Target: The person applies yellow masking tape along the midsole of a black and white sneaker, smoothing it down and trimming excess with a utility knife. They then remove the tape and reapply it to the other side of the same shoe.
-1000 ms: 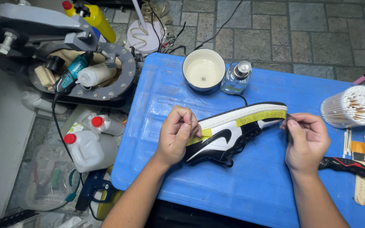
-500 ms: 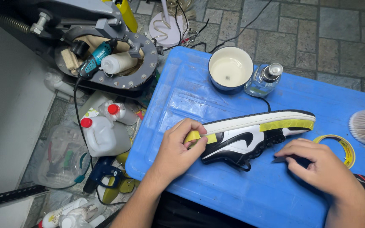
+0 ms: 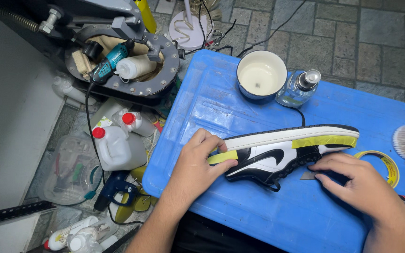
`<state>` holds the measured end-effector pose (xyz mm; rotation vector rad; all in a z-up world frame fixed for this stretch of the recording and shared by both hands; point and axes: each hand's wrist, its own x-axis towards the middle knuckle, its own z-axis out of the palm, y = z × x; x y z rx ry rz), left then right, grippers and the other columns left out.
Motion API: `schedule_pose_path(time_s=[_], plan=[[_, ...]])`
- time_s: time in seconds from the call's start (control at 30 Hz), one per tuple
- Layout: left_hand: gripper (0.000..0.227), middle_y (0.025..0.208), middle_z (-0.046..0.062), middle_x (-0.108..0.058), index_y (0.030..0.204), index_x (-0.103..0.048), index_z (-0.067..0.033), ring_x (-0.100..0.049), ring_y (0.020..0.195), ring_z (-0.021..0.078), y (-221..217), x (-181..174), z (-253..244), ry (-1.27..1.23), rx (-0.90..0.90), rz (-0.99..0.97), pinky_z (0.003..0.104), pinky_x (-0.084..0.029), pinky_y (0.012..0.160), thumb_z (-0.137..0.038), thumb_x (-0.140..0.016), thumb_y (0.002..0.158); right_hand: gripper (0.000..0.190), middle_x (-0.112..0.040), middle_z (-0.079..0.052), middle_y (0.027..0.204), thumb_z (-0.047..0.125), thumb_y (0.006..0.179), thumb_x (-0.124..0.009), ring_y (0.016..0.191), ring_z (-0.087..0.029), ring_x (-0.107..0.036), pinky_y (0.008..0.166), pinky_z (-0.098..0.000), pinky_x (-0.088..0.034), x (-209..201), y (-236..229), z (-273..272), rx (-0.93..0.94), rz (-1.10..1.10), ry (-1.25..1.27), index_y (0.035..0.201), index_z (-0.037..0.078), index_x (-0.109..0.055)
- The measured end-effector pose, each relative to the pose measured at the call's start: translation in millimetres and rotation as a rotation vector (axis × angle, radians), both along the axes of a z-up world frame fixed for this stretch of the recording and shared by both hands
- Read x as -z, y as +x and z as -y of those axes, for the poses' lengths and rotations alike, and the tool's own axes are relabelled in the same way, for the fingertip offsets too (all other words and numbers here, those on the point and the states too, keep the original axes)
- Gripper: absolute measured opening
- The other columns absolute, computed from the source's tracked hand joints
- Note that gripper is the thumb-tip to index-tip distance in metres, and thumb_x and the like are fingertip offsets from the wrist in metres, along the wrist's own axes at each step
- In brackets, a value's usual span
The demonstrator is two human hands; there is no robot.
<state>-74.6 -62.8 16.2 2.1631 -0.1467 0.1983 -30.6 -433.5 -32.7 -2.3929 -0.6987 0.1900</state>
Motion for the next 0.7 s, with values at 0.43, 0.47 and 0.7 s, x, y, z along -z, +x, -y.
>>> schedule_pose_path(time_s=[0.43,0.47,0.7], plan=[[0.035,0.073,0.007,-0.062,0.077,-0.062,-0.0044,-0.062,0.067,0.0216,7,18,-9,-0.088,0.080,-0.211,0.033,-0.050,0.063,-0.032,-0.083,0.079,0.083,-0.058,-0.021,0.139,0.020,0.061,-0.088,0.123,-0.036,-0.057,0.107,-0.0433,-0.047,-25,-2,-25,0.262,0.539,0.045,0.135,0.000,-0.057],[0.035,0.073,0.007,-0.061,0.077,-0.061,-0.0039,-0.059,0.067,0.0208,8,21,-11,-0.111,0.105,-0.266,0.033,-0.048,0.062,-0.032,-0.082,0.082,0.085,-0.058,-0.021,0.139,0.020,0.059,-0.089,0.123,-0.036,-0.055,0.106,-0.0443,-0.046,-26,0,-31,0.253,0.535,0.027,0.135,0.000,-0.057],[0.030,0.089,0.002,-0.056,0.080,-0.058,-0.0048,-0.054,0.085,0.0132,8,48,-27,-0.357,0.308,-0.362,0.027,-0.046,0.080,-0.028,-0.069,0.096,0.074,-0.056,-0.019,0.146,0.010,0.073,-0.082,0.134,-0.034,-0.056,0.113,-0.0422,-0.046,-20,3,-38,0.280,0.436,0.156,0.141,0.002,-0.053]])
